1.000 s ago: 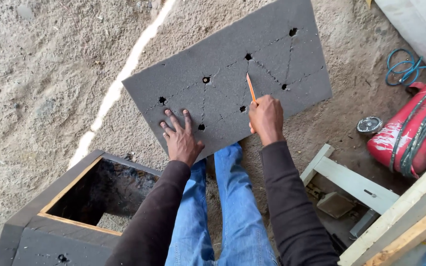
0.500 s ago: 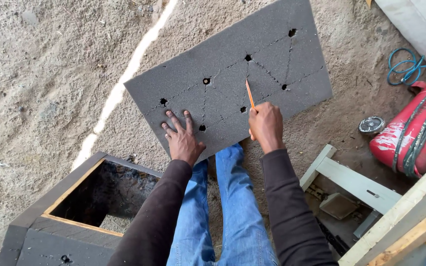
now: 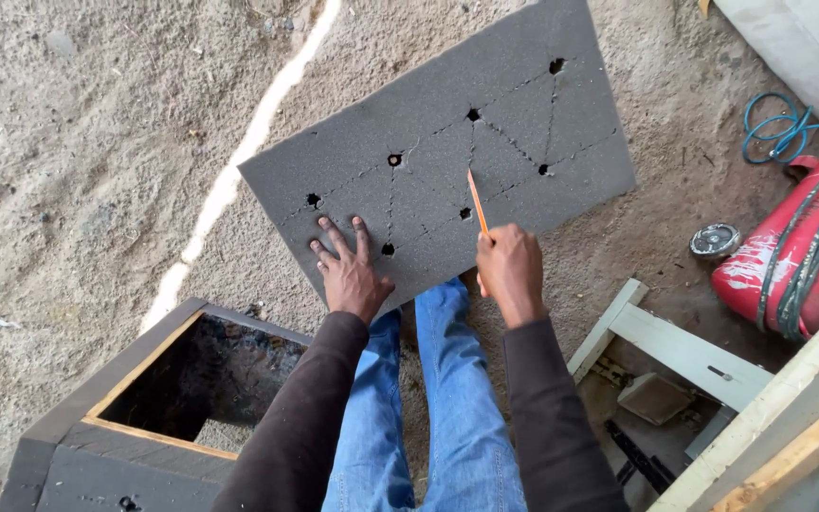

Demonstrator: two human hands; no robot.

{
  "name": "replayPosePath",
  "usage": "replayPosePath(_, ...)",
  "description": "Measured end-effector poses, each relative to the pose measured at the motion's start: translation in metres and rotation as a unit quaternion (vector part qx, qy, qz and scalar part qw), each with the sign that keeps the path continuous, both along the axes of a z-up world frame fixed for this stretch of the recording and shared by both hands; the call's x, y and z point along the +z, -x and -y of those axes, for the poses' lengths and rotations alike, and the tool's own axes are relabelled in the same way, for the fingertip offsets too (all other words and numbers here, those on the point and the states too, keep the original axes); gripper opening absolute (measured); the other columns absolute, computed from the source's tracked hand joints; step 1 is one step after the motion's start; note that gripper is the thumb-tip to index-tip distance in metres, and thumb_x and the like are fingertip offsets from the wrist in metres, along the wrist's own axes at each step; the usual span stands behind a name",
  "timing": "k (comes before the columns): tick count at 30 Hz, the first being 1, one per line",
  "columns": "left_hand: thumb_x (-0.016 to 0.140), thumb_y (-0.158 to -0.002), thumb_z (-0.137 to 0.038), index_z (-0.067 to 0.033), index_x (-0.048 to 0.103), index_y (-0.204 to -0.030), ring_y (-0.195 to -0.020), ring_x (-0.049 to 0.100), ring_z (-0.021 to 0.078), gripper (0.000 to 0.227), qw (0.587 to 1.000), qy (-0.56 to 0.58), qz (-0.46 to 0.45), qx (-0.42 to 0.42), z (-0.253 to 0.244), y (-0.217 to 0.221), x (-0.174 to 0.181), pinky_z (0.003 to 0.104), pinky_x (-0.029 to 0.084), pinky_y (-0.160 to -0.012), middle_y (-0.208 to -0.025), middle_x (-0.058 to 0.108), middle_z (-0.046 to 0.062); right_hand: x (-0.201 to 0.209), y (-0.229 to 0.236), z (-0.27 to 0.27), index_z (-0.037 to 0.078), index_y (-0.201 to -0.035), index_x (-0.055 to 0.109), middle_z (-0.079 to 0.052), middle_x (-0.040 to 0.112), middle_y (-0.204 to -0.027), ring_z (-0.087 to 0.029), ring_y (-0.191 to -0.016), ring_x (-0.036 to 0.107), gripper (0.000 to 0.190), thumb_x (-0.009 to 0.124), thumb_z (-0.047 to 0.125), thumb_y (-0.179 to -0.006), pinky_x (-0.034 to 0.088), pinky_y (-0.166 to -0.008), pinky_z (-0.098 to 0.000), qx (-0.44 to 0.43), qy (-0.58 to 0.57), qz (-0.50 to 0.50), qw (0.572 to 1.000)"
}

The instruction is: Marking a geometric pattern on a foam panel by drawing lines between pre-drilled holes using a pencil.

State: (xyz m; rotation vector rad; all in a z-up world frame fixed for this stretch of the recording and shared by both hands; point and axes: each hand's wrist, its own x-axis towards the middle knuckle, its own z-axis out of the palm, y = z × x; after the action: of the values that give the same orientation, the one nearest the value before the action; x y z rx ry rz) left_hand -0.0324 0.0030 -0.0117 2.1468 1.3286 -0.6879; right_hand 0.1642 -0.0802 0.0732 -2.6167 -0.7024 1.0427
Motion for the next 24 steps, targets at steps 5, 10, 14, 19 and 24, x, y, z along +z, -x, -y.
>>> replayPosePath(5, 0.076, -0.073, -0.041, -0.0099, 0.016, -0.166, -0.139, 0.029, 0.0679, 0.115, 1.0, -0.005, -0.002, -0.007, 0.004, 0.002, -0.004, 0.062, 0.041, -0.11, -0.162, 0.006, 0.041, -0.004, 0.008, 0.004, 0.003, -0.055, 0.068, -0.011, 0.053, -0.035, -0.028, -0.032, 0.059, 0.039, 0.059, 0.013, -0.091, 0.053, -0.049, -0.0372, -0.001, 0.037, 0.014, 0.999)
replayPosePath(10, 0.077, -0.071, -0.042, -0.0109, 0.016, -0.166, -0.14, 0.028, 0.0679, 0.116, 1.0, -0.003, 0.007, 0.002, 0.001, 0.002, -0.002, 0.063, 0.04, -0.11, -0.162, 0.006, 0.04, -0.016, 0.01, -0.006, 0.001, -0.058, 0.07, -0.016, 0.059, -0.042, -0.038, -0.044, 0.065, 0.036, 0.059, 0.01, -0.091, 0.055, -0.055, -0.0415, 0.013, 0.011, 0.038, 0.999)
replayPosePath(14, 0.077, -0.072, -0.042, -0.0121, 0.014, -0.167, -0.141, 0.026, 0.0674, 0.118, 1.0, 0.003, 0.007, -0.006, -0.002, 0.004, 0.001, 0.063, 0.04, -0.111, -0.163, 0.003, 0.039, -0.02, 0.013, 0.028, 0.006, -0.054, 0.067, -0.01, 0.053, -0.035, -0.032, -0.037, 0.061, 0.039, 0.059, 0.018, -0.09, 0.054, -0.051, -0.0411, -0.01, 0.041, 0.029, 0.999)
replayPosePath(19, 0.076, -0.073, -0.042, -0.0098, 0.013, -0.166, -0.14, 0.025, 0.0686, 0.117, 1.0, -0.004, 0.003, 0.005, 0.001, -0.001, 0.003, 0.063, 0.039, -0.111, -0.162, 0.004, 0.041, -0.048, 0.007, 0.033, 0.005, -0.054, 0.068, -0.009, 0.055, -0.036, -0.031, -0.035, 0.06, 0.039, 0.06, 0.012, -0.091, 0.054, -0.05, -0.0376, 0.014, 0.028, 0.048, 0.998)
replayPosePath(24, 0.077, -0.071, -0.043, -0.0114, 0.014, -0.166, -0.141, 0.025, 0.0678, 0.118, 1.0, -0.005, 0.005, 0.001, 0.003, 0.004, -0.001, 0.063, 0.039, -0.111, -0.163, 0.003, 0.039, -0.039, 0.016, 0.039, 0.004, -0.056, 0.067, -0.01, 0.054, -0.036, -0.029, -0.036, 0.06, 0.037, 0.06, 0.014, -0.091, 0.055, -0.052, -0.0378, -0.013, 0.004, 0.03, 0.999)
